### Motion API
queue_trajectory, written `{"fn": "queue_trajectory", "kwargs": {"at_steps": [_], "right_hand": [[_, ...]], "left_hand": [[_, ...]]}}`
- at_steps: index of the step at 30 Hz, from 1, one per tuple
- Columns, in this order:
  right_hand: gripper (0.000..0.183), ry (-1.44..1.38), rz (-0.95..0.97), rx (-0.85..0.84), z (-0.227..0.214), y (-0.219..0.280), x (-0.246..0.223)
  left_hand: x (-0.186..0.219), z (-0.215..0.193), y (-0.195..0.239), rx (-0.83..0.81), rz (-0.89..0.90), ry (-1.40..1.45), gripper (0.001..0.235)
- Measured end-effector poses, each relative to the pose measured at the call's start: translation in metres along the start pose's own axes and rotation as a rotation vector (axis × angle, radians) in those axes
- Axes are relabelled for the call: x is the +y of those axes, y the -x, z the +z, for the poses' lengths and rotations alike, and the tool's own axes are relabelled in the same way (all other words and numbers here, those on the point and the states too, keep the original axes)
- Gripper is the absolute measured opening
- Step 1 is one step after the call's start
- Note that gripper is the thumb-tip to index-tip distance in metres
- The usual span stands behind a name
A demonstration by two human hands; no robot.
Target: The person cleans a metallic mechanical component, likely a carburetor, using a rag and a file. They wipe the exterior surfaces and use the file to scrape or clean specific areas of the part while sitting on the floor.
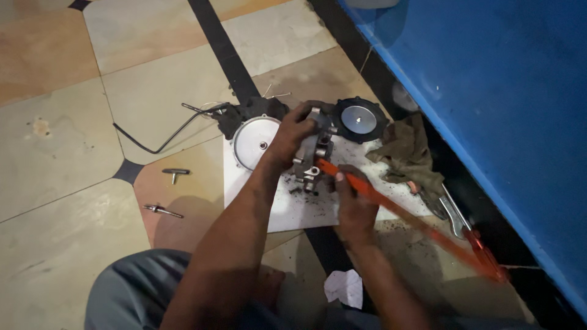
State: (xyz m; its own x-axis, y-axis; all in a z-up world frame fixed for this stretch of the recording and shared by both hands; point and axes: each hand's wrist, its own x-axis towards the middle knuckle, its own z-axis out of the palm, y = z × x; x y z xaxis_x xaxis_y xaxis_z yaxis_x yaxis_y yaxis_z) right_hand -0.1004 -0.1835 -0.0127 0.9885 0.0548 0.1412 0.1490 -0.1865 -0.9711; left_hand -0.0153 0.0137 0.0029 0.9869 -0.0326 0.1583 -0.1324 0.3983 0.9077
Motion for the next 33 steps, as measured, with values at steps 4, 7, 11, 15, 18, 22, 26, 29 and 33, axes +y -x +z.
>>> {"fn": "queue_trajectory", "kwargs": {"at_steps": [4,7,11,15,18,22,26,29,33], "right_hand": [[0.035,0.292,0.022,-0.187,-0.021,-0.026,-0.012],[0.025,0.595,-0.169,-0.238,-0.047,-0.037,-0.025],[0.015,-0.100,-0.301,-0.347,-0.055,-0.036,-0.035],[0.018,0.077,-0.346,-0.477,-0.048,-0.043,-0.047],[0.019,0.173,-0.297,-0.563,-0.049,-0.049,-0.051],[0.022,0.145,-0.448,-0.650,-0.054,-0.055,-0.039],[0.021,0.312,-0.528,-0.625,-0.049,-0.053,-0.026],[0.023,0.174,-0.610,-0.615,-0.047,-0.049,-0.023],[0.020,0.178,-0.630,-0.601,-0.048,-0.053,-0.022]], "left_hand": [[-0.002,-0.001,-0.002,-0.069,0.039,-0.051,0.050],[-0.008,0.002,-0.005,-0.040,0.058,-0.142,0.049],[-0.010,0.003,-0.011,-0.016,0.017,-0.123,0.047],[-0.003,0.015,-0.008,-0.075,0.017,-0.205,0.045],[0.007,0.024,-0.003,-0.153,-0.088,-0.117,0.043],[0.011,0.030,-0.005,-0.237,-0.102,-0.200,0.046],[0.010,0.031,-0.009,-0.252,-0.027,-0.295,0.048],[0.013,0.028,-0.006,-0.245,-0.032,-0.256,0.048],[0.018,0.026,-0.005,-0.204,-0.218,-0.235,0.055]]}}
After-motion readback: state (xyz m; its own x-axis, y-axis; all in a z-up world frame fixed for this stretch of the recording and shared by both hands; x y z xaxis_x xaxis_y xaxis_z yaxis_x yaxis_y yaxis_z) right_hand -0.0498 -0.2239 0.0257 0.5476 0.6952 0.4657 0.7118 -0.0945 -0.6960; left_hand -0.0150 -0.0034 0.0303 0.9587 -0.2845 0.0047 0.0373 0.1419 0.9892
